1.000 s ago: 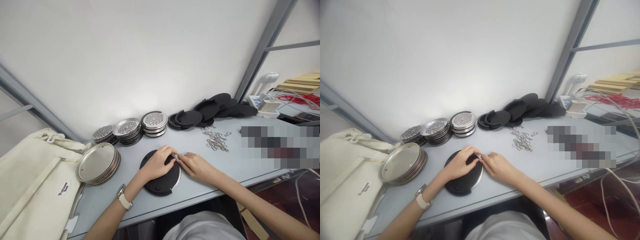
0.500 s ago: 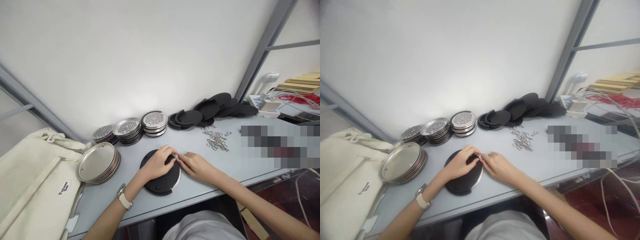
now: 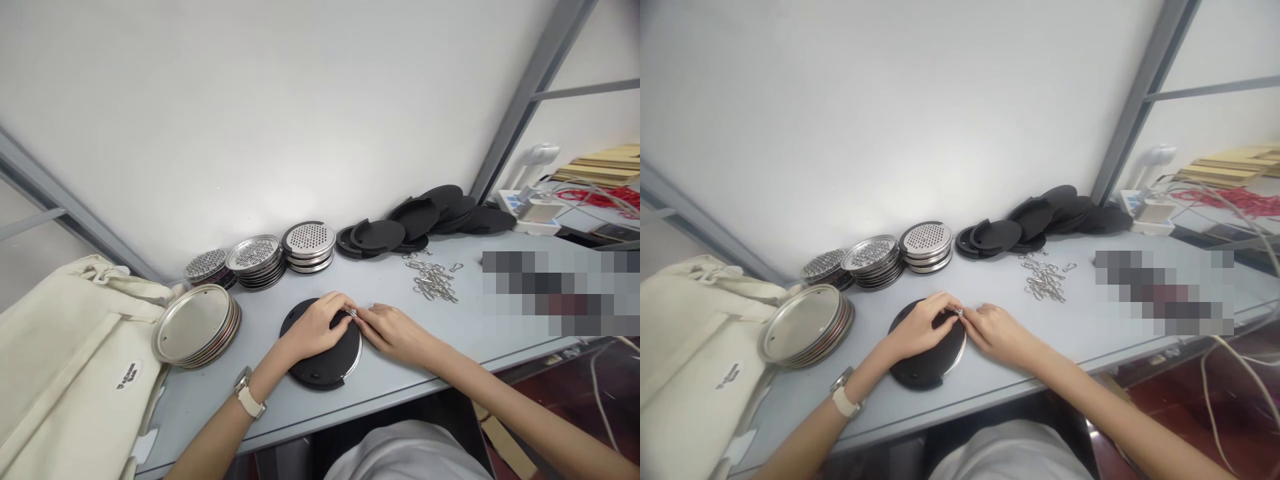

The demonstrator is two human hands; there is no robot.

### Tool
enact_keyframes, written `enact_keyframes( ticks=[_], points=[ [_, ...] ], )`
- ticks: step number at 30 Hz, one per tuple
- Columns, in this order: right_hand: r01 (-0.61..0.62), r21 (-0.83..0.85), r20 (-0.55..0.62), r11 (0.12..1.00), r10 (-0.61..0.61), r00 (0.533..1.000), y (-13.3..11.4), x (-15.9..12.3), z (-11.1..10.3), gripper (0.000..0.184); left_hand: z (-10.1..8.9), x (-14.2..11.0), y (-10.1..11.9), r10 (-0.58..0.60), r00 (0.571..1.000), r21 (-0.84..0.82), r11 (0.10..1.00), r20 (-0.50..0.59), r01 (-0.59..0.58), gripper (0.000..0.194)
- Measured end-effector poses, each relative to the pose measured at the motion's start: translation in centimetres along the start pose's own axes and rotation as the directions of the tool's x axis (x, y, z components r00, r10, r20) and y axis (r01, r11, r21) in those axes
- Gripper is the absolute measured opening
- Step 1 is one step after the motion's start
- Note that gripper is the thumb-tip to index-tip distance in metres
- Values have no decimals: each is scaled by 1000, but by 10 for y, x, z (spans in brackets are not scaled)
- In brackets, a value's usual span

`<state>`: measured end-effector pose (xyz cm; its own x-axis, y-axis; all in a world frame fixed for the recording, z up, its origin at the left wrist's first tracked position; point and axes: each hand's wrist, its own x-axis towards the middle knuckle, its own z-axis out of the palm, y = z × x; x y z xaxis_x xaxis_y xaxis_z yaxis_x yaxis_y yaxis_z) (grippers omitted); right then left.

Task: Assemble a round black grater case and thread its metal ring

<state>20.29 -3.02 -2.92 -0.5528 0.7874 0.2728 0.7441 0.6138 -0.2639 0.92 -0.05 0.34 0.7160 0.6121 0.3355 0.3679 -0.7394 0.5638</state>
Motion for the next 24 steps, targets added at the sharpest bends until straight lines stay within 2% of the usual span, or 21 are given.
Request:
enact_keyframes(
  ticks=[24],
  points=[
    [-11,-75,9,997,12,1000,4,2,7,36,0,1,1,22,1000,88,996,-19,-21,25]
  ],
)
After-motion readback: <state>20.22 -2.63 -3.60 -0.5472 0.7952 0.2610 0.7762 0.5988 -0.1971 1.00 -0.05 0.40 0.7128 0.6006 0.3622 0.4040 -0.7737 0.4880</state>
